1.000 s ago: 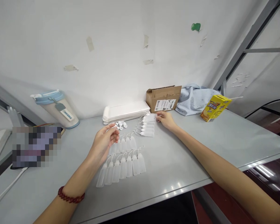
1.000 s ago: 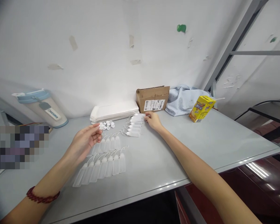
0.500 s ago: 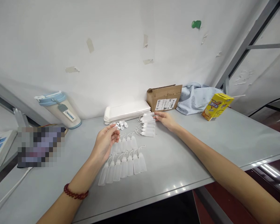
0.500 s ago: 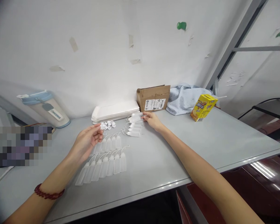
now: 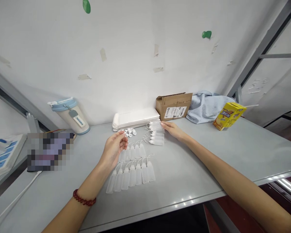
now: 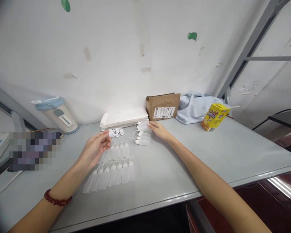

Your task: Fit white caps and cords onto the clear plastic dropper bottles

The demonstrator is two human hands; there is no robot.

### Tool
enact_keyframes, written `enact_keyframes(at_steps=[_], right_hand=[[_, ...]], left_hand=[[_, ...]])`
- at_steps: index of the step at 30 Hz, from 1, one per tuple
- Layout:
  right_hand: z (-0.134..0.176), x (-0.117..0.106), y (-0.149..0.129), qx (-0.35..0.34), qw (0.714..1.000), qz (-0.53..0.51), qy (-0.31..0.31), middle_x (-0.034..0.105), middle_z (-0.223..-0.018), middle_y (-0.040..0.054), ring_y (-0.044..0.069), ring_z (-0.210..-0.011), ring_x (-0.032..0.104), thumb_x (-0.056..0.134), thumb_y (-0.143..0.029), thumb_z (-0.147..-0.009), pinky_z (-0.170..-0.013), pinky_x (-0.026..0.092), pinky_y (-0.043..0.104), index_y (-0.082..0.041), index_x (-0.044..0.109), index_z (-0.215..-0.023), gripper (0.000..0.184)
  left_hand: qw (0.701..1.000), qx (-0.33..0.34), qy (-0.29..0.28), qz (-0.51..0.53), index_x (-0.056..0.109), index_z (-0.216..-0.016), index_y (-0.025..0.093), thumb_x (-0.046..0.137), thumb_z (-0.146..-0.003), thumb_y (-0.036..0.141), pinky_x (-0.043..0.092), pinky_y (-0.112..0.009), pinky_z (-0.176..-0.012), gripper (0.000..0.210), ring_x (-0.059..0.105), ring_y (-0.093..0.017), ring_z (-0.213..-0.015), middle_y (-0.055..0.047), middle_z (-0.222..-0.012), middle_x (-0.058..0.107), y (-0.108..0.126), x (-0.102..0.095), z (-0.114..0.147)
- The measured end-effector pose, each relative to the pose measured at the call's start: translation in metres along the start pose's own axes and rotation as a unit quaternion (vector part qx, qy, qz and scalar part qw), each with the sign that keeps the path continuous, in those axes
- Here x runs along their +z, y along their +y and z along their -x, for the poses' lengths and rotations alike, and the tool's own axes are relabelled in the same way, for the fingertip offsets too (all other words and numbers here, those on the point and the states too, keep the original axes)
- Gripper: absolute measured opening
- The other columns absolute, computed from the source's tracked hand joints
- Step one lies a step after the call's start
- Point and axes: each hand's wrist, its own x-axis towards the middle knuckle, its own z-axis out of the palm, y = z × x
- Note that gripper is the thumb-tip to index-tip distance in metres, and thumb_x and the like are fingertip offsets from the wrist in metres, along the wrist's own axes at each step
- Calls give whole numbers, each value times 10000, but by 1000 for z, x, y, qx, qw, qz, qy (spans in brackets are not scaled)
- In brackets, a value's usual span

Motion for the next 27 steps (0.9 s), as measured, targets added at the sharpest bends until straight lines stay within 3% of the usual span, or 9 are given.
enact_keyframes(at_steps=[8, 12, 15, 18, 22, 27], right_hand=[[-2, 4, 8, -25, 994, 106, 31, 661, -1054, 74, 246, -1002, 585, 429, -418, -876, -909, 436, 403, -152, 624, -1089, 392], [-1, 8, 7, -31, 984, 149, 88, 554, -1218, 148, 276, -1080, 531, 449, -373, -866, -910, 432, 451, -131, 546, -1192, 417], [3, 11, 0, -127, 958, 236, 100, 434, -1344, 160, 269, -1236, 391, 435, -344, -884, -1015, 341, 456, -135, 492, -1259, 434], [7, 15, -6, -230, 906, 354, 44, 402, -1394, 133, 243, -1272, 350, 364, -305, -925, -1044, 310, 433, -150, 496, -1270, 400], [8, 16, -8, -204, 876, 437, -16, 431, -1395, 98, 254, -1276, 371, 312, -272, -945, -971, 372, 449, -184, 469, -1305, 403], [7, 12, -6, -172, 870, 462, 4, 465, -1367, 114, 261, -1256, 407, 305, -227, -933, -944, 379, 448, -158, 496, -1287, 409]], left_hand=[[1000, 0, -10, -12, 538, -983, 127, 635, -711, 250, 375, -209, -489, 314, 474, -75, -501, 14, -629, 552, -1, 2, 2], [1000, 2, -7, -14, 535, -983, 129, 631, -706, 245, 376, -210, -490, 315, 475, -75, -498, 18, -621, 552, -2, 2, 2], [1000, 3, -8, -15, 535, -984, 130, 629, -707, 249, 376, -209, -490, 315, 477, -74, -497, 19, -624, 556, -1, 1, 2], [1000, 4, -3, -14, 537, -977, 130, 639, -702, 264, 377, -210, -493, 322, 481, -74, -502, 20, -625, 558, -1, 0, 1], [1000, 0, 7, -12, 536, -958, 133, 657, -684, 281, 379, -211, -495, 334, 478, -73, -496, 23, -617, 557, 0, 0, -1], [1000, -5, 14, -13, 534, -930, 135, 667, -666, 281, 378, -210, -489, 330, 474, -71, -486, 27, -613, 556, 0, 1, -2]])
